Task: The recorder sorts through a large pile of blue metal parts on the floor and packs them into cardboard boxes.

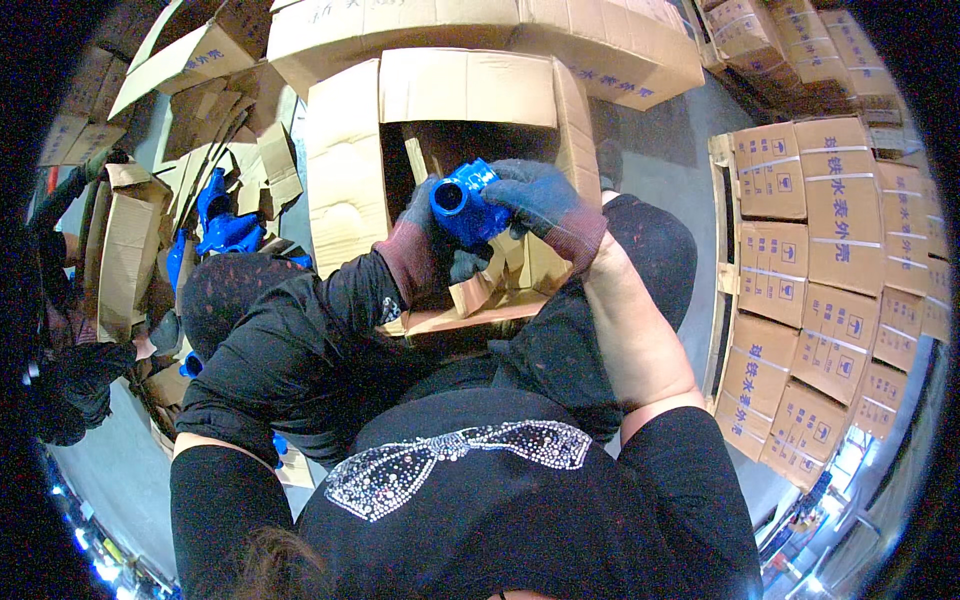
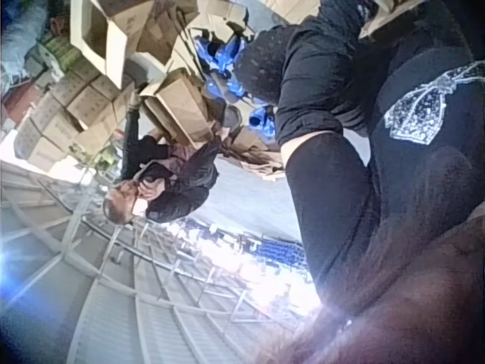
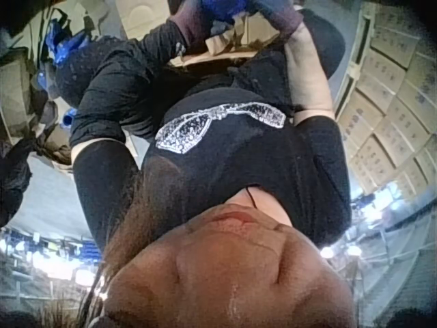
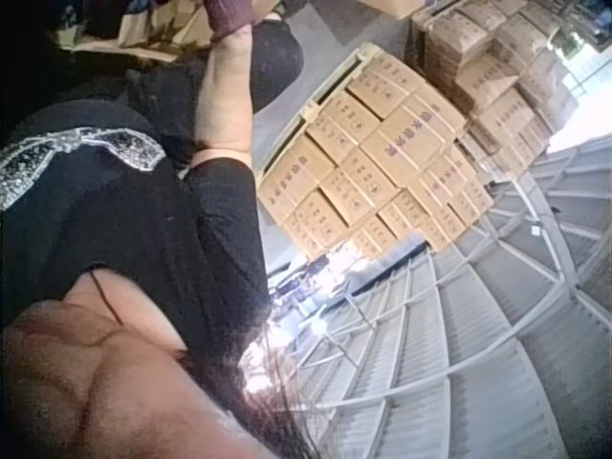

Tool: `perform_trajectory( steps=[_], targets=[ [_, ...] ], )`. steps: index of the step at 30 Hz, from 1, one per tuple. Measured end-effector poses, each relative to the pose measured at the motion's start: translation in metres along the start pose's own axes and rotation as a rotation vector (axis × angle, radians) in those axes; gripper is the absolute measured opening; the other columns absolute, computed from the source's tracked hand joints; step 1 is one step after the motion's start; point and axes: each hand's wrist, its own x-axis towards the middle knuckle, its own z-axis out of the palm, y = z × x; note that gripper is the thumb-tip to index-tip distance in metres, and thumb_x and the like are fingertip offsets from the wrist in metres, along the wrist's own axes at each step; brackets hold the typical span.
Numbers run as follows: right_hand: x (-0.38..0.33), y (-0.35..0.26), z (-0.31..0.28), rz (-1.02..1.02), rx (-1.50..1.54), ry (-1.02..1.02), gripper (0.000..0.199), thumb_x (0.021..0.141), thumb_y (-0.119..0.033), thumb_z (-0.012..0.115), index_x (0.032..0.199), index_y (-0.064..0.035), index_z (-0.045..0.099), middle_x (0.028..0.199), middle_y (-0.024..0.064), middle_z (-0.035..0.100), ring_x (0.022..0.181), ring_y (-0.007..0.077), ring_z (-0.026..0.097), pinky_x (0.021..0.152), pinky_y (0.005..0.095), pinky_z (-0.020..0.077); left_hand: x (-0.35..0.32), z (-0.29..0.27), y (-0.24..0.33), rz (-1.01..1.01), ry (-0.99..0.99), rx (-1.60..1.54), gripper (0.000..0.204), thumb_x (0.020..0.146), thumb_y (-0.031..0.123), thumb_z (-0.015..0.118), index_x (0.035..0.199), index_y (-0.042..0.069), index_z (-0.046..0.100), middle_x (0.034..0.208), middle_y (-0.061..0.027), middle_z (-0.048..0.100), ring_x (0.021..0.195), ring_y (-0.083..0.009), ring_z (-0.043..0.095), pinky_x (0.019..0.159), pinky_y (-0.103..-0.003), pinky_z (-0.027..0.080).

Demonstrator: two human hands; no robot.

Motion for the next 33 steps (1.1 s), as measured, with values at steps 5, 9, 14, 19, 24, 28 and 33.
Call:
perform_trajectory(
  steps=[5, 9, 14, 19, 24, 28, 33],
  targets=[
    [0.0022, 0.0045, 0.0008, 0.002, 0.036, -0.013, 0.036, 0.083, -0.032, 0.062, 0.109, -0.0075, 0.062, 0.086, 0.0005, 0.063, 0.07, 0.0069, 0.058, 0.05, 0.0193, 0.0449, 0.0044, -0.002, -0.0025, -0.002, 0.014, -0.029, 0.066, 0.083, 0.072, 0.028, 0.106, 0.019, 0.059, 0.093, -0.006, 0.062, 0.068, -0.019, 0.057, 0.054, -0.031, 0.05],
    [0.0046, 0.0069, -0.0008, 0.019, 0.028, -0.052, 0.036, 0.083, -0.032, 0.062, 0.109, -0.0072, 0.062, 0.085, 0.0001, 0.063, 0.068, 0.0067, 0.057, 0.049, 0.0191, 0.0445, 0.0058, -0.0046, -0.0023, -0.016, 0.027, -0.017, 0.066, 0.083, 0.072, 0.027, 0.108, 0.019, 0.059, 0.095, -0.0057, 0.062, 0.072, -0.0193, 0.057, 0.057, -0.031, 0.05],
    [0.0024, 0.0052, -0.0001, -0.009, 0.015, -0.028, 0.036, 0.082, -0.033, 0.062, 0.107, -0.007, 0.063, 0.081, 0.0002, 0.062, 0.065, 0.0064, 0.056, 0.048, 0.0189, 0.0436, 0.0071, -0.0029, -0.0022, 0.011, -0.008, -0.033, 0.066, 0.083, 0.072, 0.027, 0.109, 0.02, 0.058, 0.097, -0.0059, 0.063, 0.076, -0.0197, 0.058, 0.059, -0.032, 0.051],
    [0.0044, 0.0092, 0.0002, -0.003, 0.021, -0.002, 0.036, 0.082, -0.033, 0.062, 0.105, -0.0061, 0.063, 0.079, 0.0001, 0.061, 0.063, 0.0063, 0.055, 0.047, 0.019, 0.0431, 0.0048, -0.0012, -0.0022, -0.013, -0.018, -0.028, 0.065, 0.084, 0.07, 0.027, 0.109, 0.019, 0.058, 0.097, -0.006, 0.063, 0.073, -0.0185, 0.058, 0.057, -0.031, 0.051],
    [0.0046, 0.0061, 0.0028, -0.012, 0.036, -0.012, 0.035, 0.082, -0.033, 0.062, 0.105, -0.0057, 0.063, 0.078, 0.0007, 0.061, 0.062, 0.0069, 0.055, 0.046, 0.0192, 0.0434, 0.0009, -0.0012, -0.0048, 0.022, -0.028, 0.04, 0.06, 0.084, 0.069, 0.031, 0.105, 0.02, 0.058, 0.094, -0.005, 0.062, 0.065, -0.0158, 0.055, 0.053, -0.028, 0.049],
    [0.0072, 0.0091, -0.0005, -0.023, -0.035, 0.006, 0.036, 0.083, -0.034, 0.061, 0.105, -0.0058, 0.063, 0.08, 0.0013, 0.062, 0.064, 0.0074, 0.057, 0.047, 0.0199, 0.0444, -0.0008, 0.002, -0.0063, 0.014, 0.024, 0.059, 0.056, 0.081, 0.069, 0.036, 0.098, 0.021, 0.058, 0.083, -0.0024, 0.058, 0.061, -0.0146, 0.053, 0.049, -0.026, 0.047],
    [0.0073, 0.0081, 0.0008, -0.007, -0.04, -0.017, 0.036, 0.084, -0.035, 0.061, 0.104, -0.0056, 0.063, 0.081, 0.0019, 0.063, 0.065, 0.0075, 0.057, 0.046, 0.0207, 0.0448, -0.001, -0.0018, -0.007, -0.016, 0.072, 0.066, 0.053, 0.08, 0.069, 0.039, 0.095, 0.022, 0.058, 0.078, -0.001, 0.056, 0.061, -0.0143, 0.053, 0.048, -0.026, 0.047]
  ],
)
